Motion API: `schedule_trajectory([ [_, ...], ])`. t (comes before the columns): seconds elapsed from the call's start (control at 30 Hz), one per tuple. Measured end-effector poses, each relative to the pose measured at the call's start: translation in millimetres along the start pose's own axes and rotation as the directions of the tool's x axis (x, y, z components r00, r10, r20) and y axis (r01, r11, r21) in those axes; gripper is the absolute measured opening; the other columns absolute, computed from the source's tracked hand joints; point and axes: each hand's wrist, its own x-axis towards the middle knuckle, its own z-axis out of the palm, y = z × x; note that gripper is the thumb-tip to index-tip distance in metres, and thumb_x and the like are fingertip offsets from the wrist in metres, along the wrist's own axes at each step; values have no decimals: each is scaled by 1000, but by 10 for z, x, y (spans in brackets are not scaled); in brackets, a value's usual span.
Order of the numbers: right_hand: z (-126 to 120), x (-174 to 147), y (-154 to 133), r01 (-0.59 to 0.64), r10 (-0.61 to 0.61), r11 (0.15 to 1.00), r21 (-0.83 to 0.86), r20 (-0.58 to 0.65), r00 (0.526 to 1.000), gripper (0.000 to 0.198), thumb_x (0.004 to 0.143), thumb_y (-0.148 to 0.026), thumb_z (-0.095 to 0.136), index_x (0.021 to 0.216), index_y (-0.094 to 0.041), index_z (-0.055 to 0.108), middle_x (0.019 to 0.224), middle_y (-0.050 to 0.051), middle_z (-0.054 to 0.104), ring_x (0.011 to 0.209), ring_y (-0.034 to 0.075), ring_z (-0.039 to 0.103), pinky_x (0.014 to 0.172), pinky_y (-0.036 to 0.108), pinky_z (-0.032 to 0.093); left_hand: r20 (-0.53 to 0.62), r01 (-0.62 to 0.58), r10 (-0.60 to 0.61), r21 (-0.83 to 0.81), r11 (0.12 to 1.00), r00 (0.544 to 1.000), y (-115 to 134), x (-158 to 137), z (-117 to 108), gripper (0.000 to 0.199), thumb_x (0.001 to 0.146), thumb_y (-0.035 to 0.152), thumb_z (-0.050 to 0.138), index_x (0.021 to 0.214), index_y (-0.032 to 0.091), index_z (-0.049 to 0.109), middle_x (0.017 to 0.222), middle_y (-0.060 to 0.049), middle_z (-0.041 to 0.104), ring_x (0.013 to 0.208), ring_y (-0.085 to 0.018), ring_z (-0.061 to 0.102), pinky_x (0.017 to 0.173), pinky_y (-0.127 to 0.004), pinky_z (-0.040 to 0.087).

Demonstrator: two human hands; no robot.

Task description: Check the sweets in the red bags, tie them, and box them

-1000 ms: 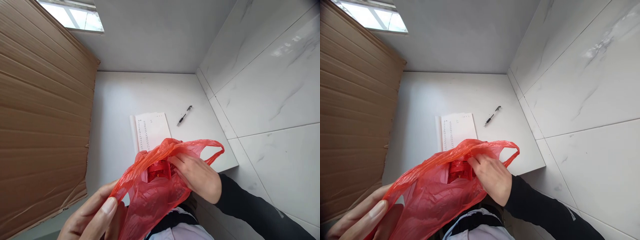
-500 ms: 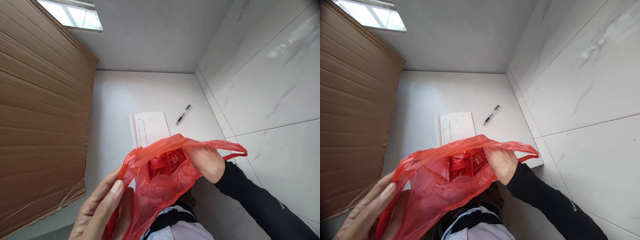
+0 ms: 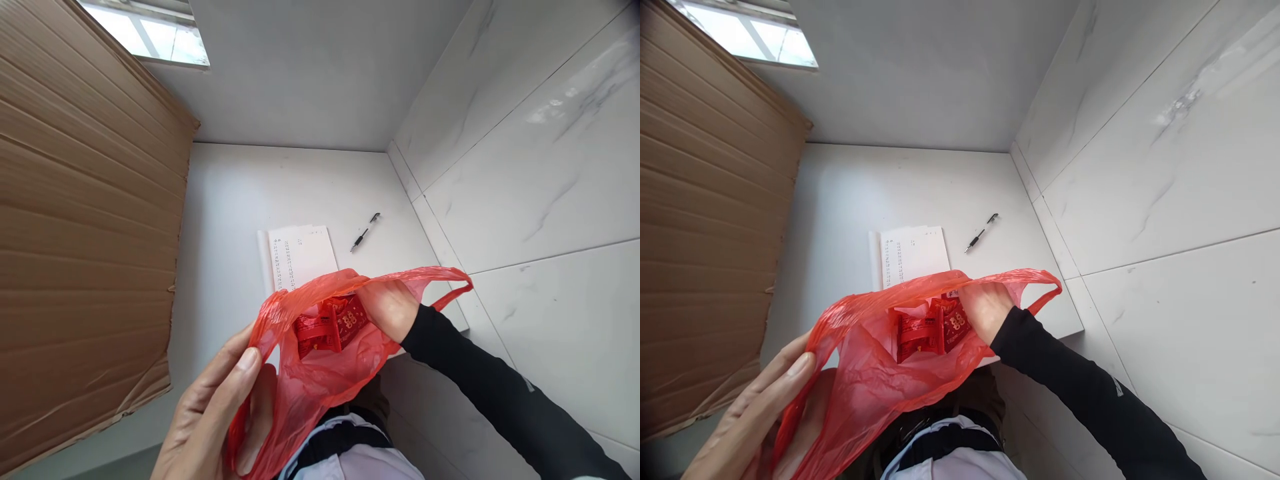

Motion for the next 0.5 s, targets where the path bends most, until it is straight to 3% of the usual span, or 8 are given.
schedule_trajectory([
  [0.17,6,108,143,40,-41,999,21,20,999,20,95,-12,49,106,-19,64,93,6,73,84,20,68,71,27,45,31,52,-51,-24,998,998,80,-76,157,42,59,43,90,100,37,79,34,10,40,35,-6,24,38,-18,28],
  [0.27,123,229,210,50,-50,999,16,28,998,17,95,-17,52,104,-17,65,93,8,73,83,22,68,69,28,43,5,72,-72,22,997,997,124,-116,235,55,58,46,89,111,36,76,36,10,38,38,-6,24,40,-17,28],
  [0.37,223,300,248,44,-44,999,15,16,999,16,93,-21,54,105,-16,65,96,9,73,83,23,68,67,29,42,-10,70,-70,62,996,998,128,-112,226,63,60,49,87,120,34,73,37,9,38,39,-7,26,41,-17,31],
  [0.5,179,239,241,40,-39,999,30,-18,999,15,92,-23,56,104,-18,64,98,6,72,85,22,67,66,28,39,24,37,-38,40,999,999,90,-50,122,57,62,48,87,117,35,74,35,9,38,36,-6,25,39,-17,31],
])
